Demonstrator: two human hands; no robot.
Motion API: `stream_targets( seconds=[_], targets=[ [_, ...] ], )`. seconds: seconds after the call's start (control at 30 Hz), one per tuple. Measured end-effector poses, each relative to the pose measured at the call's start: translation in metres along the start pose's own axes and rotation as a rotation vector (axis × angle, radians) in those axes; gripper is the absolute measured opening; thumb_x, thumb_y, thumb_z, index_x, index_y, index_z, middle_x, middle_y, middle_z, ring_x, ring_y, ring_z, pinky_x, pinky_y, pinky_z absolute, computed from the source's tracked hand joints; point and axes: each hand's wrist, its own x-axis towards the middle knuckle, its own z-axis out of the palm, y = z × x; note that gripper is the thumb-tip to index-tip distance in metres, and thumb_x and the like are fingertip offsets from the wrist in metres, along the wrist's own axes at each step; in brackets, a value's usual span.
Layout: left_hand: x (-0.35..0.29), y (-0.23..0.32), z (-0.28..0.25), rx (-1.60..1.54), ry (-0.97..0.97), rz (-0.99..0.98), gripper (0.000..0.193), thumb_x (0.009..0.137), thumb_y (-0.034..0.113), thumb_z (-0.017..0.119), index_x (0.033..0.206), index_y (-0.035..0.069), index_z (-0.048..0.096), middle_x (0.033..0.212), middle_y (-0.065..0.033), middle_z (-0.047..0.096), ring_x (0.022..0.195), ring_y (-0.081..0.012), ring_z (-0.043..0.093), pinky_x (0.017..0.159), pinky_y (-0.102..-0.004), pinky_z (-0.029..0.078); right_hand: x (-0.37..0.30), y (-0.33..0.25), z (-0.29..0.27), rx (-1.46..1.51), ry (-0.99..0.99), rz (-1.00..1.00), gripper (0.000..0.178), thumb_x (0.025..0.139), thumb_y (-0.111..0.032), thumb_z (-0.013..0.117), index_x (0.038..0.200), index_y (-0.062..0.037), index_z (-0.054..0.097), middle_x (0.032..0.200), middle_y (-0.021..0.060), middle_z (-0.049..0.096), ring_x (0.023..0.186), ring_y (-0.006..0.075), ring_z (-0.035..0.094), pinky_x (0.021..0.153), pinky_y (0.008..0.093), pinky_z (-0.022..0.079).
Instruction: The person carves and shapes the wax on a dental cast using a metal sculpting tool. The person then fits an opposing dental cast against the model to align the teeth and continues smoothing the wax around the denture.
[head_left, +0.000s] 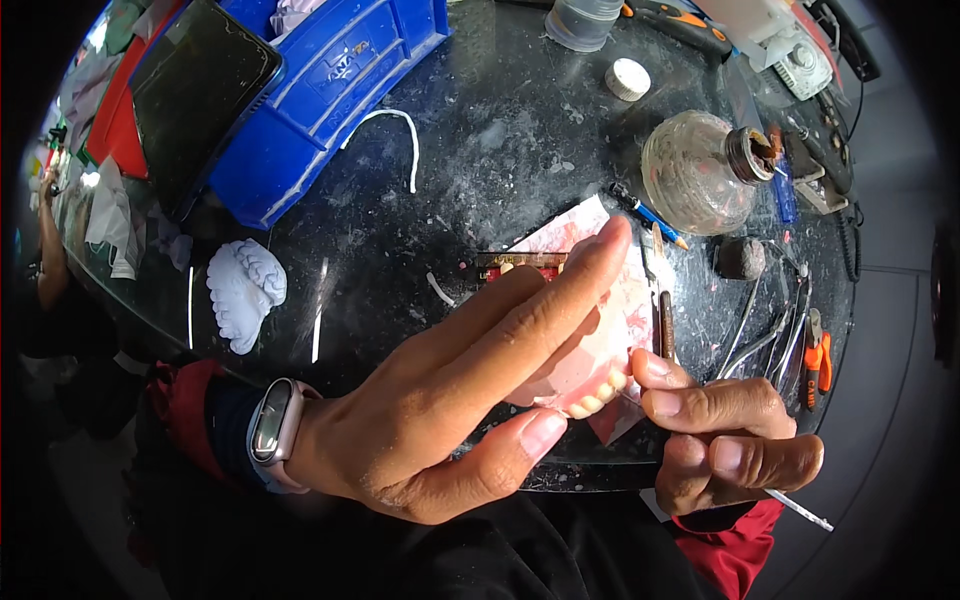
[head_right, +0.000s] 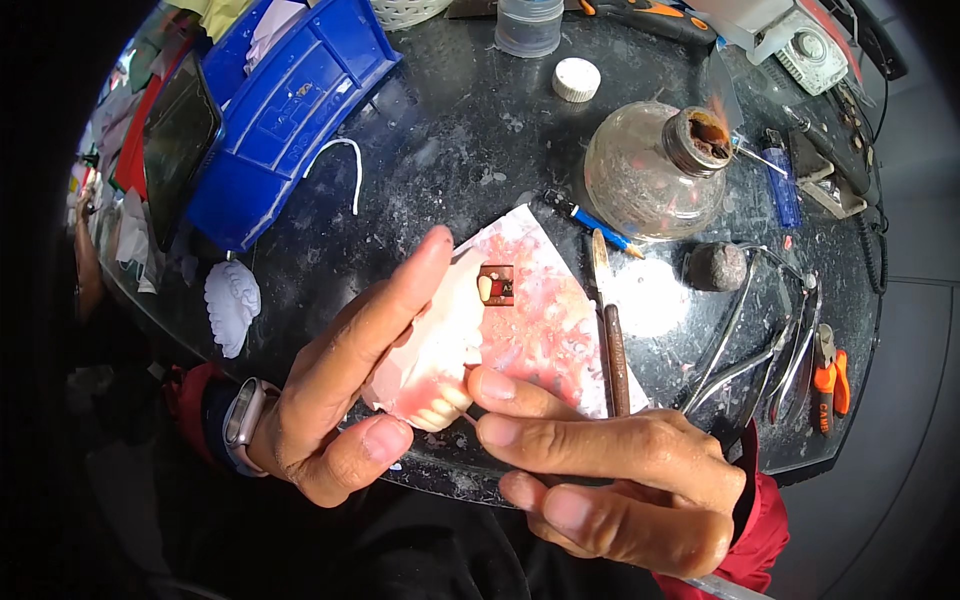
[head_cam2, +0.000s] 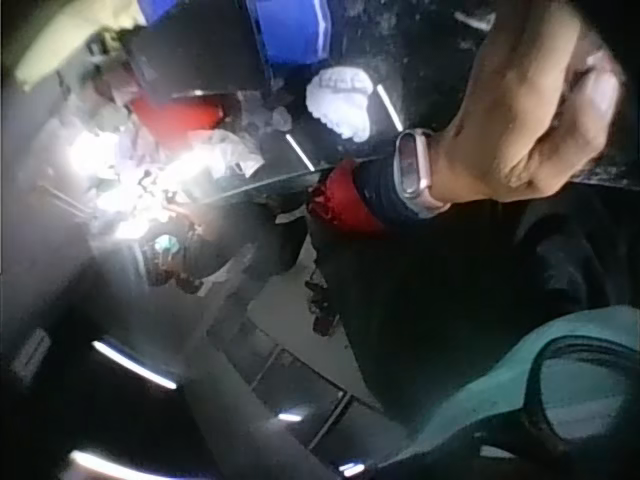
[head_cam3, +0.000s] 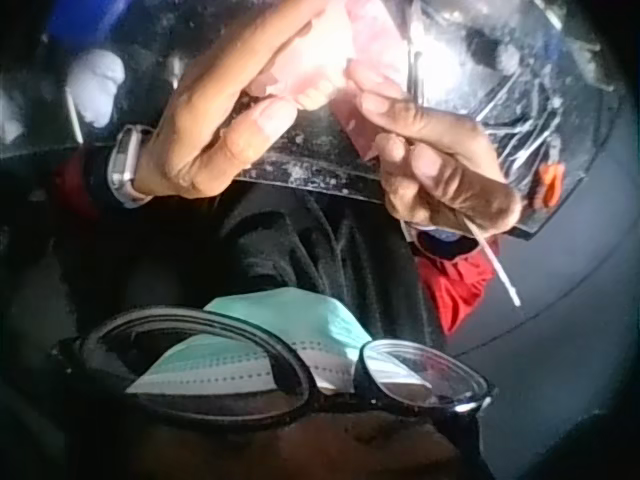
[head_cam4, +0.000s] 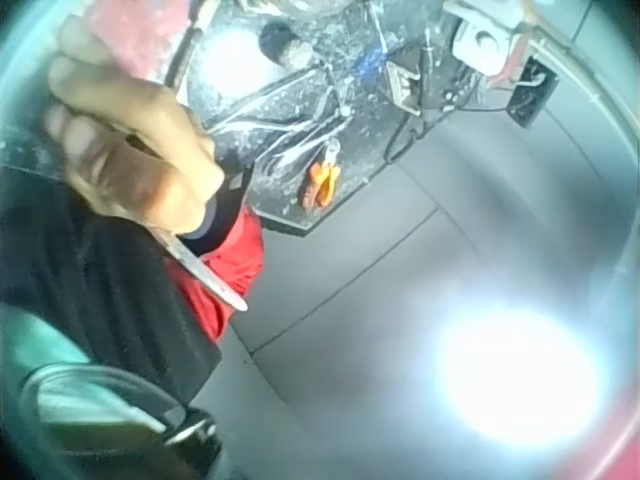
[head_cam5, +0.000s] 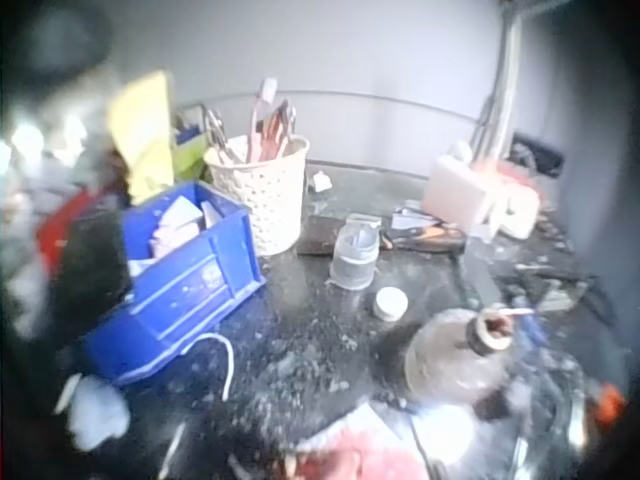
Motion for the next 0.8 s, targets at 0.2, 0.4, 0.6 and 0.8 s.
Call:
stream_targets(
  seconds=[0.2, 0.4, 0.6, 0.8],
  targets=[
    [0.0, 0.003, -0.003, 0.046, -0.046, -0.026, 0.065, 0.084, 0.019, 0.04, 0.128, -0.019, 0.01, 0.135, -0.0326, 0.016, 0.126, -0.0357, 0.025, 0.103, -0.0377, 0.019, 0.0, 0.002, -0.002, 0.018, 0.036, -0.009, 0.025, 0.074, 0.015, 0.053, 0.095, 0.0043, 0.044, 0.093, 0.0267, 0.053, 0.098, 0.0444, 0.051, 0.083, 0.046, 0.047],
    [0.002, 0.003, -0.004, 0.093, -0.081, 0.001, 0.065, 0.088, 0.023, 0.038, 0.127, -0.021, 0.009, 0.135, -0.0339, 0.014, 0.127, -0.0371, 0.022, 0.104, -0.0383, 0.017, -0.001, -0.001, -0.004, 0.008, 0.065, -0.008, 0.025, 0.076, 0.012, 0.053, 0.096, 0.0023, 0.043, 0.094, 0.0266, 0.053, 0.098, 0.0428, 0.051, 0.085, 0.0458, 0.045],
    [0.003, 0.007, -0.005, 0.078, -0.108, -0.038, 0.067, 0.089, 0.025, 0.038, 0.127, -0.021, 0.007, 0.135, -0.0342, 0.012, 0.128, -0.0371, 0.018, 0.105, -0.0384, 0.015, 0.0, -0.002, -0.007, 0.021, 0.041, 0.012, 0.025, 0.078, 0.009, 0.052, 0.098, 0.0004, 0.041, 0.094, 0.0264, 0.053, 0.099, 0.0413, 0.052, 0.086, 0.0457, 0.044],
    [0.002, 0.004, -0.002, 0.089, -0.085, -0.006, 0.067, 0.089, 0.024, 0.039, 0.127, -0.02, 0.006, 0.136, -0.0339, 0.011, 0.129, -0.0364, 0.017, 0.105, -0.0382, 0.014, 0.004, -0.006, -0.007, -0.193, -0.022, -0.01, 0.026, 0.082, 0.002, 0.05, 0.099, -0.0037, 0.03, 0.087, 0.0238, 0.054, 0.091, 0.0367, 0.059, 0.083, 0.0434, 0.048]
  ],
)
